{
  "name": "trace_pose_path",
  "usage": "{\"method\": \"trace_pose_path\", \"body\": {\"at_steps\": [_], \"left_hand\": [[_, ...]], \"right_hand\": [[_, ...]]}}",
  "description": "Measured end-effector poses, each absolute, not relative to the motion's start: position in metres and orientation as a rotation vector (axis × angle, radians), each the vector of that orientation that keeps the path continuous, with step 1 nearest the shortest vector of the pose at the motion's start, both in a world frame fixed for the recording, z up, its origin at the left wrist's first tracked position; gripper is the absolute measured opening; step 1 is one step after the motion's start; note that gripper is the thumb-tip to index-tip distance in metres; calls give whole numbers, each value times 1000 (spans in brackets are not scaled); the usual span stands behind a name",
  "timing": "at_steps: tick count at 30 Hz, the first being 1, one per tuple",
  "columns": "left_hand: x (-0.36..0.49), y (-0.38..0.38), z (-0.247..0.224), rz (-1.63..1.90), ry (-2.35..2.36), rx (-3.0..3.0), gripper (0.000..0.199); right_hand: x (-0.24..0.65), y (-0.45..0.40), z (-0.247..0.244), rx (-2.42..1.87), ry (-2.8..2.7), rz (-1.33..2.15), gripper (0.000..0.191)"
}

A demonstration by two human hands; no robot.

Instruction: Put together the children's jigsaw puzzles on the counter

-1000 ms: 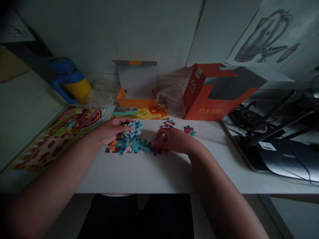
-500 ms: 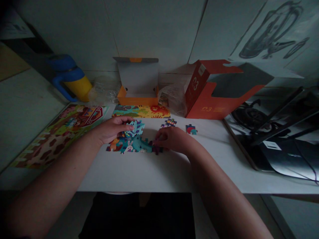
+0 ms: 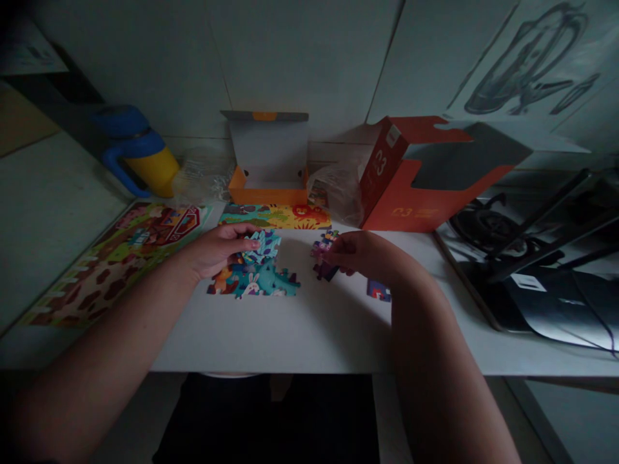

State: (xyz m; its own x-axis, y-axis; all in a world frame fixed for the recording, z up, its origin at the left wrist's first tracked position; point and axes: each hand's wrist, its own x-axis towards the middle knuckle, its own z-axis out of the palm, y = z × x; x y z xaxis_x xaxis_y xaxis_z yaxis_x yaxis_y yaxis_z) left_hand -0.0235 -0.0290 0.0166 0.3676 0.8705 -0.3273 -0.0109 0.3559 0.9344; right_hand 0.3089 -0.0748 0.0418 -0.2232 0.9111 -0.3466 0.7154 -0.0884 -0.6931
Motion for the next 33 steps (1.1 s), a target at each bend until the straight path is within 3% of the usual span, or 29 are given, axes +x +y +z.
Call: {"method": "trace_pose_path", "body": {"at_steps": [11,15,19,24,30,33], "left_hand": [[-20,-29,25,937,1061,956,46],[-20,-28,25,956,1082,951,46],[-20,-27,23,936,1085,990,43],[-19,-28,24,932,1102,982,42],[-19,-28,24,923,1108,967,44],[-19,-28,23,927,1110,983,44]], "right_hand": [[349,-80,48,-2027,-2274,1051,27],[352,-77,44,-2124,-2053,730,34],[338,-75,38,-1961,-2077,470,38],[302,-73,31,-1952,-2232,390,51],[295,-71,28,-1795,-2380,481,41],[313,-72,31,-1859,-2320,519,46]]}}
